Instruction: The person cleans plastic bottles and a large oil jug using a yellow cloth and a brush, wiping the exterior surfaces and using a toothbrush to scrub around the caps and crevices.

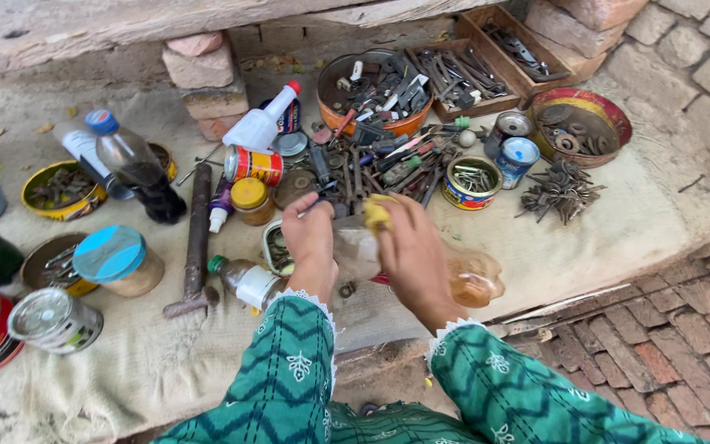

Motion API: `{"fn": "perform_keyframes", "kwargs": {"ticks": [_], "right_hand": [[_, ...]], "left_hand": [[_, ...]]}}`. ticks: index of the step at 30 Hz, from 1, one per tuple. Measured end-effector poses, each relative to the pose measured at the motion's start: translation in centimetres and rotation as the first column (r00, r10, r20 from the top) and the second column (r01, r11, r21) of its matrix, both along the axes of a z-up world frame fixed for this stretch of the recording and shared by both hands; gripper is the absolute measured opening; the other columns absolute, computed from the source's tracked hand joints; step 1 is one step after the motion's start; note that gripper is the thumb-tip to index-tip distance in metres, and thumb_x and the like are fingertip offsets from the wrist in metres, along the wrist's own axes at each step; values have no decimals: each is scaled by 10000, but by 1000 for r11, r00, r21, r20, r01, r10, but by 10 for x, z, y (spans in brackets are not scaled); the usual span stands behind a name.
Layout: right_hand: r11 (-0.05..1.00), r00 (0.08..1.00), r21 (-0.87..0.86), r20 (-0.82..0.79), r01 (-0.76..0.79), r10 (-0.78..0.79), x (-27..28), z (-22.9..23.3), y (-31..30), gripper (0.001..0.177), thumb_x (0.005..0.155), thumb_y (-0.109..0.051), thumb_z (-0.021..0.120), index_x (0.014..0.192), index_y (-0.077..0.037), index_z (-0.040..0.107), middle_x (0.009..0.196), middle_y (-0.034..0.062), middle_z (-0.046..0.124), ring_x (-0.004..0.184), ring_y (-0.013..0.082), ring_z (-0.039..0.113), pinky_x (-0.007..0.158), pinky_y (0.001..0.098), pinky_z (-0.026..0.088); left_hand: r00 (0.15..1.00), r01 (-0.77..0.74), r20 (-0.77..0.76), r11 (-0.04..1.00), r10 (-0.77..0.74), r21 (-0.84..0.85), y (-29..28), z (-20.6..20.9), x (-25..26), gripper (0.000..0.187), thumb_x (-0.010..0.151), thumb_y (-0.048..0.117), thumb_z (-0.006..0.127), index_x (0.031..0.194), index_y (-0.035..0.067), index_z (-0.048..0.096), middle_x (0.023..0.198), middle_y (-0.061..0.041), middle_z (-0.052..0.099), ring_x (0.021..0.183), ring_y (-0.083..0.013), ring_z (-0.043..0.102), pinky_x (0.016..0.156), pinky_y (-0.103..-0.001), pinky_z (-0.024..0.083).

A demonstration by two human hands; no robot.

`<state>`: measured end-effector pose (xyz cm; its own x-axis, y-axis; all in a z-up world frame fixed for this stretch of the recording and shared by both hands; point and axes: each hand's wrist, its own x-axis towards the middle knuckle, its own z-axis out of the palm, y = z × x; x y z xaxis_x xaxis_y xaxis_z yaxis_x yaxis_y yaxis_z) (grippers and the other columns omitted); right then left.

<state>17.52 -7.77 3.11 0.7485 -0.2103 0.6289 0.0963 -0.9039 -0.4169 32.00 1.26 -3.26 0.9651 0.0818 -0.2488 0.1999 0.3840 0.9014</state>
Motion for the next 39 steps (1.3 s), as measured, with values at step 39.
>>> {"fn": "perform_keyframes", "kwargs": {"ticks": [39], "right_hand": [[981,996,175,11,-84,84,33,28,34,290,992,-205,531,1210,-47,636,1237,175,632,1150,365,614,994,451,482]], "left_hand": [[992,-127,-40,927,120,-354,-5,36,-1,497,819,-1,725,1290,21,567,974,-126,723,832,-192,708,720,-314,591]]}}
